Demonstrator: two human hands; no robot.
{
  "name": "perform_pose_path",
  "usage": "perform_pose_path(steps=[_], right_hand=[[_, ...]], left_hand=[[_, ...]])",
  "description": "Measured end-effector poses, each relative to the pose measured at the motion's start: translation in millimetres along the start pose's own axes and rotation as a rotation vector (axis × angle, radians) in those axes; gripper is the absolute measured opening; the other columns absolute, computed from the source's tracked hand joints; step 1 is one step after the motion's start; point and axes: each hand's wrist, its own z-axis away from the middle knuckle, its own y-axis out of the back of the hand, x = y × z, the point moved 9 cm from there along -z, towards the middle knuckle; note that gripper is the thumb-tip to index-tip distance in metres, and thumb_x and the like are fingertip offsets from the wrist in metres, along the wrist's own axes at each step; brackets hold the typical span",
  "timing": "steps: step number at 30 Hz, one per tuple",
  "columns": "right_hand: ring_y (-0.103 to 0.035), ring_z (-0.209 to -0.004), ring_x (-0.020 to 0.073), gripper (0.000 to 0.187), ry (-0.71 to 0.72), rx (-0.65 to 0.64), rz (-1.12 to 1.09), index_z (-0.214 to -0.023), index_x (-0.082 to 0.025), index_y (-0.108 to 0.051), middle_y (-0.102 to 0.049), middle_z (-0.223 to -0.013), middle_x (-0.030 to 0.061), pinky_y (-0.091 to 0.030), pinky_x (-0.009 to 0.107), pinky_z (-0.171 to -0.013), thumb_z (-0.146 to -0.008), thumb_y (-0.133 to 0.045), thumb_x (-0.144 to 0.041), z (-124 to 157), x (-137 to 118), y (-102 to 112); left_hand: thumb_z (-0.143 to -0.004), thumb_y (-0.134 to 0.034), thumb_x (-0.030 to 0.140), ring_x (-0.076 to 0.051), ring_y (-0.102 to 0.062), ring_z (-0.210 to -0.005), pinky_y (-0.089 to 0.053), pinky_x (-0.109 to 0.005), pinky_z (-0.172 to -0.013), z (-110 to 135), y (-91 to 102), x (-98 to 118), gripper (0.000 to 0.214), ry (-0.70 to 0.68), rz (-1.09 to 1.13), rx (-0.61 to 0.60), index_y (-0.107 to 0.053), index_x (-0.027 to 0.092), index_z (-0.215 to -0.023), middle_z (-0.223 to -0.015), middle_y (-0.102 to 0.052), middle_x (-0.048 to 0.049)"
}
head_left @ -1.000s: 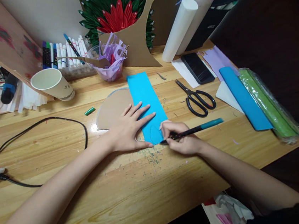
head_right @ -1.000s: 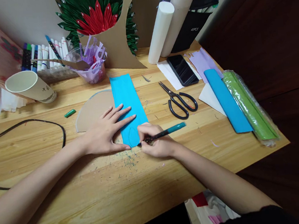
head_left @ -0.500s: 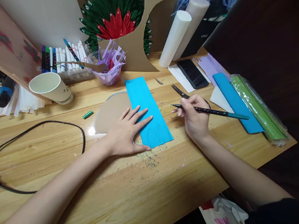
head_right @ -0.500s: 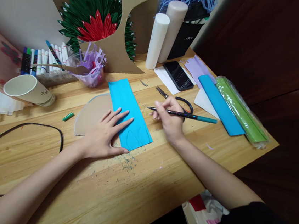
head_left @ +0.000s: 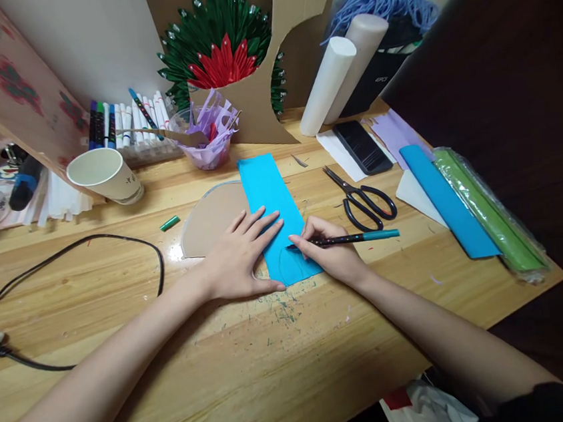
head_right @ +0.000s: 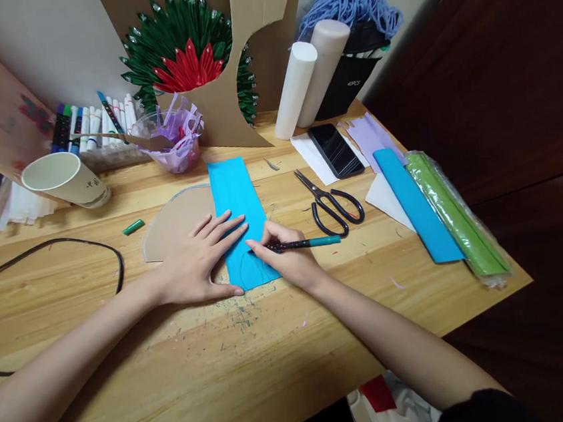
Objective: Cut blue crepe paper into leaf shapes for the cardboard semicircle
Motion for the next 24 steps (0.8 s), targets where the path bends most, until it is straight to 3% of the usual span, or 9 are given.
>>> perform_pose_path(steps=[13,24], right_hand=[[-0.042,-0.049,0.0104,0.028,0.012,-0.016,0.09,-0.057,-0.02,-0.041,-0.044,-0.051,-0.005,-0.031,0.024,-0.05,-0.081,-0.054,-0.026,0.1,2.5,-2.0],[-0.04,-0.049,0.0104,0.031,0.069,-0.072,0.052,-0.053,-0.021,-0.03,-0.035,-0.05,-0.0059,-0.038,0.025,-0.056,-0.076,-0.05,-0.016,2.3,2.5,-6.4]], left_hand=[[-0.067,-0.047,0.077,-0.031,-0.011,-0.139,-0.008,-0.051,-0.112,1.1,0.5,-0.3,0.099,-0.006,-0.003,0.006,-0.02,0.02,-0.143,-0.15,-0.021,-0.0105],[-0.066,-0.048,0.076,-0.031,-0.011,-0.139,-0.008,-0.051,-0.112,1.0,0.6,0.0,0.1,0.002,-0.002,0.0,-0.019,0.02,-0.144,-0.15,-0.021,-0.0104]])
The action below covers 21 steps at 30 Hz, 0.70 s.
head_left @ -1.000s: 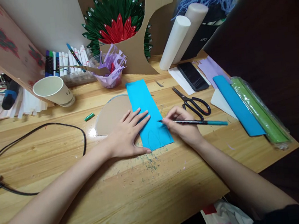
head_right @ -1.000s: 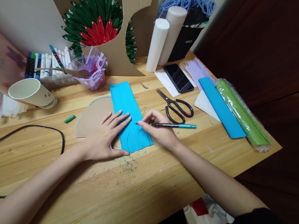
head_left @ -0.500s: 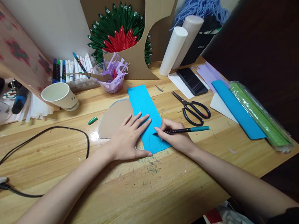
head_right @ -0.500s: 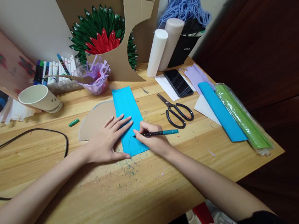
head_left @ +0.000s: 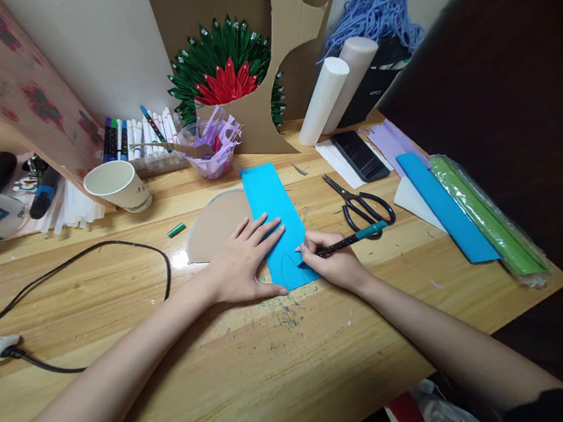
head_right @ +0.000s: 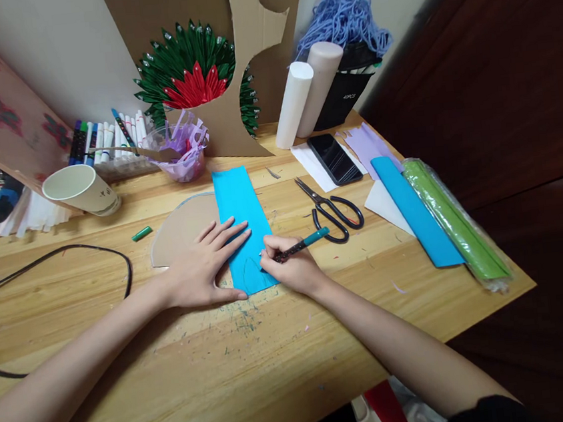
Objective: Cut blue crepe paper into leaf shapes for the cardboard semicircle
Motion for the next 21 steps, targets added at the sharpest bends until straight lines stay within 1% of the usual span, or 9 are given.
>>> perform_pose_path(steps=[4,8,11,14,15,17,18,19,21], right_hand=[[-0.044,-0.05,0.0106,0.032,0.015,-0.019,-0.065,-0.051,-0.021,-0.026,-0.031,-0.048,-0.0068,-0.046,0.028,-0.067,-0.071,-0.049,-0.012,1,-1,-3],[-0.042,-0.05,0.011,0.029,0.04,-0.064,-0.027,-0.05,-0.021,-0.028,-0.03,-0.048,-0.0067,-0.046,0.029,-0.072,-0.067,-0.049,-0.01,2,-3,-6],[-0.043,-0.052,0.012,0.028,0.032,-0.094,-0.018,-0.05,-0.021,-0.029,-0.031,-0.047,-0.0061,-0.046,0.03,-0.073,-0.068,-0.048,-0.012,5,-3,-9],[-0.043,-0.051,0.0127,0.029,0.037,-0.115,-0.027,-0.05,-0.021,-0.027,-0.032,-0.048,-0.0052,-0.046,0.03,-0.071,-0.069,-0.047,-0.014,6,-4,-13],[-0.044,-0.052,0.0137,0.03,0.014,-0.102,-0.04,-0.05,-0.021,-0.026,-0.033,-0.048,-0.0047,-0.046,0.03,-0.069,-0.07,-0.048,-0.016,5,-2,-13],[-0.049,-0.055,0.0159,0.031,-0.059,-0.063,-0.102,-0.051,-0.022,-0.031,-0.039,-0.05,-0.0033,-0.045,0.03,-0.065,-0.076,-0.05,-0.024,3,7,-11],[-0.048,-0.053,0.0162,0.031,-0.097,-0.023,-0.141,-0.052,-0.022,-0.034,-0.04,-0.05,-0.0031,-0.044,0.029,-0.058,-0.078,-0.05,-0.029,2,11,-8],[-0.045,-0.049,0.0158,0.03,-0.139,-0.013,-0.174,-0.054,-0.023,-0.038,-0.041,-0.049,-0.0035,-0.041,0.028,-0.051,-0.078,-0.052,-0.034,1,16,-9],[-0.044,-0.046,0.0158,0.027,-0.185,0.039,-0.224,-0.059,-0.024,-0.046,-0.044,-0.048,-0.0037,-0.038,0.027,-0.047,-0.078,-0.055,-0.04,-1,21,-5]], left_hand=[[-0.066,-0.048,0.076,-0.032,-0.011,-0.139,-0.008,-0.051,-0.111,0,-0.7,0,0.1,0.002,0.012,-0.006,-0.019,0.02,-0.144,-0.15,-0.021,-0.0096],[-0.066,-0.051,0.074,-0.032,-0.011,-0.139,-0.006,-0.051,-0.112,0,-0.5,-1,0.1,0.013,0.032,-0.013,-0.019,0.021,-0.144,-0.151,-0.02,-0.0093],[-0.065,-0.055,0.072,-0.032,-0.011,-0.139,-0.007,-0.052,-0.111,1,2.2,-1,0.101,0.031,0.05,-0.011,-0.019,0.021,-0.144,-0.151,-0.02,-0.0094],[-0.064,-0.058,0.069,-0.034,-0.012,-0.138,-0.009,-0.053,-0.111,5,4.1,-1,0.102,0.04,0.084,-0.019,-0.017,0.022,-0.145,-0.151,-0.019,-0.0101],[-0.064,-0.059,0.068,-0.034,-0.012,-0.138,-0.009,-0.053,-0.111,6,4.2,-2,0.102,0.041,0.095,-0.027,-0.016,0.022,-0.145,-0.151,-0.018,-0.0097],[-0.064,-0.06,0.067,-0.035,-0.012,-0.138,-0.008,-0.054,-0.111,8,6.1,-3,0.103,0.045,0.118,-0.029,-0.014,0.024,-0.145,-0.152,-0.017,-0.0082],[-0.064,-0.06,0.066,-0.036,-0.011,-0.138,-0.008,-0.055,-0.111,9,6.9,-3,0.103,0.046,0.133,-0.034,-0.013,0.025,-0.145,-0.152,-0.015,-0.0073],[-0.064,-0.06,0.066,-0.036,-0.011,-0.138,-0.007,-0.055,-0.111,10,7.7,-3,0.102,0.048,0.147,-0.04,-0.012,0.026,-0.145,-0.152,-0.013,-0.0064],[-0.064,-0.06,0.067,-0.036,-0.01,-0.138,-0.006,-0.055,-0.111,10,10.0,-2,0.102,0.051,0.169,-0.045,-0.012,0.027,-0.145,-0.152,-0.012,-0.0055]])
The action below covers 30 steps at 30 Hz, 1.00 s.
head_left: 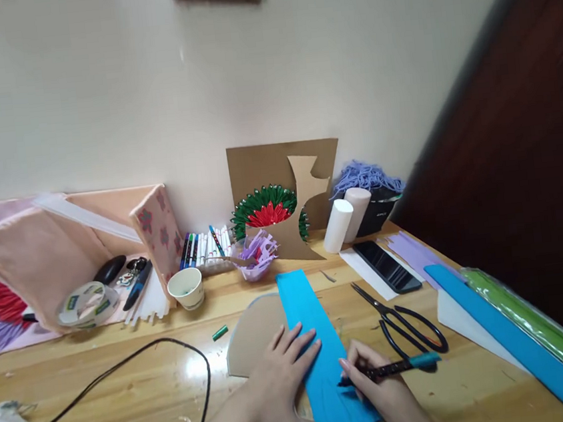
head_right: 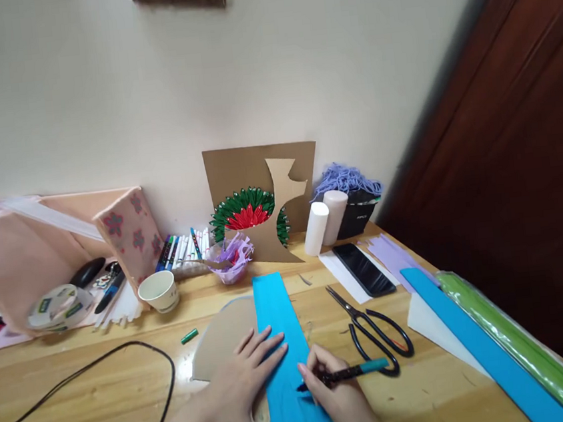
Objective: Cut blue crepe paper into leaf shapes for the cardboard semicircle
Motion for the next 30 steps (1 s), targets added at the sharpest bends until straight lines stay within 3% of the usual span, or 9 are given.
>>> perform_pose_path(steps=[4,7,9,12,15,17,20,26,30], right_hand=[[-0.057,-0.058,0.02,0.024,0.044,0.082,-0.089,-0.074,-0.023,-0.058,-0.059,-0.062,0.0014,-0.046,0.031,-0.055,-0.074,-0.06,-0.047,-6,-10,15],[-0.064,-0.073,0.0229,0.03,0.087,0.114,-0.117,-0.095,-0.023,-0.059,-0.066,-0.077,0.0061,-0.05,0.037,-0.071,-0.084,-0.046,-0.048,-32,-26,37],[-0.064,-0.084,0.0227,0.025,0.217,0.176,0.003,-0.096,-0.024,-0.059,-0.066,-0.087,0.0063,-0.048,0.039,-0.08,-0.086,-0.046,-0.043,-64,-49,56],[-0.063,-0.087,0.0247,0.019,0.36,0.237,0.27,-0.09,-0.023,-0.058,-0.067,-0.088,0.0055,-0.046,0.041,-0.08,-0.074,-0.061,-0.033,-128,-78,68],[-0.062,-0.074,0.0207,0.02,0.387,0.235,0.29,-0.075,-0.022,-0.054,-0.067,-0.08,0.002,-0.048,0.035,-0.072,-0.062,-0.069,-0.025,-187,-88,61],[-0.061,-0.065,0.0185,0.018,0.398,0.232,0.289,-0.068,-0.021,-0.051,-0.066,-0.07,-0.0001,-0.048,0.032,-0.064,-0.06,-0.067,-0.022,-210,-90,52],[-0.061,-0.065,0.018,0.014,0.434,0.277,0.276,-0.064,-0.021,-0.046,-0.065,-0.068,0.0006,-0.047,0.031,-0.063,-0.063,-0.061,-0.02,-219,-98,50],[-0.063,-0.078,0.0193,0.013,0.532,0.391,0.261,-0.067,-0.022,-0.042,-0.066,-0.077,0.0039,-0.046,0.031,-0.069,-0.067,-0.056,-0.021,-216,-137,76],[-0.064,-0.079,0.0202,0.015,0.577,0.415,0.28,-0.065,-0.022,-0.041,-0.064,-0.072,0.0031,-0.045,0.031,-0.069,-0.067,-0.055,-0.018,-221,-160,87]], left_hand=[[-0.062,-0.061,0.068,-0.037,-0.009,-0.138,-0.005,-0.058,-0.111,1,1.3,3,0.104,0.011,0.014,-0.021,-0.013,0.027,-0.145,-0.152,-0.013,-0.0054],[-0.062,-0.061,0.068,-0.037,-0.007,-0.138,-0.004,-0.058,-0.11,1,1.0,3,0.105,0.025,0.003,-0.037,-0.012,0.027,-0.145,-0.152,-0.011,-0.0058],[-0.062,-0.061,0.068,-0.037,-0.007,-0.138,-0.005,-0.059,-0.11,1,1.6,4,0.105,0.025,0.0,-0.039,-0.011,0.027,-0.145,-0.152,-0.011,-0.0056],[-0.062,-0.06,0.069,-0.037,-0.008,-0.138,-0.006,-0.059,-0.11,2,3.1,6,0.105,0.031,-0.004,-0.042,-0.011,0.027,-0.145,-0.152,-0.011,-0.0056],[-0.061,-0.061,0.069,-0.037,-0.008,-0.138,-0.005,-0.059,-0.11,2,3.5,7,0.105,0.04,-0.006,-0.056,-0.013,0.027,-0.145,-0.152,-0.012,-0.0054],[-0.062,-0.06,0.069,-0.036,-0.008,-0.138,-0.004,-0.058,-0.11,2,3.7,8,0.104,0.034,0.002,-0.059,-0.013,0.027,-0.145,-0.152,-0.012,-0.0051],[-0.063,-0.058,0.07,-0.036,-0.009,-0.138,-0.005,-0.057,-0.111,3,3.6,9,0.103,0.021,0.007,-0.054,-0.013,0.028,-0.145,-0.152,-0.013,-0.0053],[-0.062,-0.059,0.071,-0.037,-0.008,-0.138,-0.004,-0.058,-0.11,3,3.8,6,0.104,0.021,0.004,-0.028,-0.013,0.027,-0.145,-0.152,-0.013,-0.006],[-0.063,-0.058,0.07,-0.036,-0.009,-0.138,-0.004,-0.057,-0.111,2,2.9,6,0.103,0.003,0.005,-0.02,-0.013,0.028,-0.145,-0.152,-0.012,-0.0056]])
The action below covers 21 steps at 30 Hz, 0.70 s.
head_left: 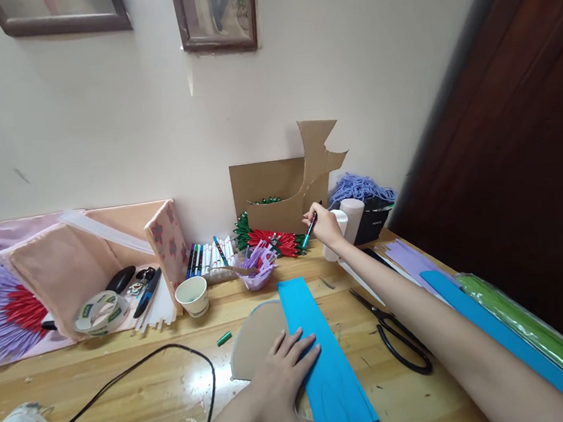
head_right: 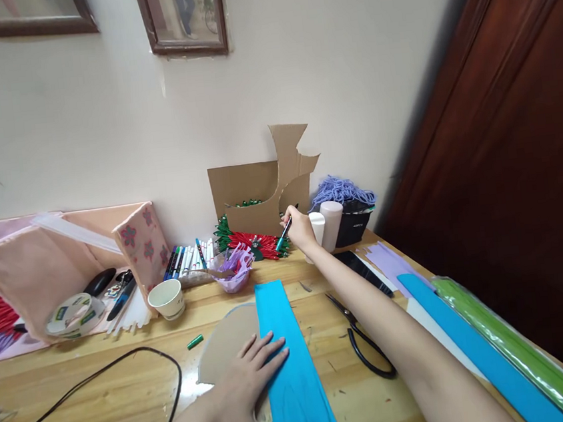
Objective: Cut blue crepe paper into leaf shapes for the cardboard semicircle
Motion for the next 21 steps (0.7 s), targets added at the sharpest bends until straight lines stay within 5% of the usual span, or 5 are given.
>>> perform_pose_path(steps=[12,21], right_hand=[[-0.062,-0.069,0.0172,0.015,0.027,-0.05,-0.006,-0.063,-0.021,-0.042,-0.062,-0.068,0.0004,-0.046,0.028,-0.063,-0.066,-0.056,-0.019,6,4,-6],[-0.063,-0.084,0.0204,0.016,0.042,0.08,-0.006,-0.065,-0.022,-0.04,-0.065,-0.077,0.0055,-0.046,0.032,-0.071,-0.07,-0.054,-0.022,-5,-7,14]], left_hand=[[-0.063,-0.058,0.072,-0.035,-0.007,-0.138,-0.005,-0.057,-0.111,-2,-5.5,-5,0.105,0.0,-0.035,0.008,-0.009,0.028,-0.145,-0.153,-0.01,-0.004],[-0.063,-0.058,0.072,-0.036,-0.01,-0.138,-0.006,-0.057,-0.111,0,-3.5,-4,0.104,-0.001,-0.027,0.026,-0.012,0.027,-0.145,-0.152,-0.013,-0.0057]])
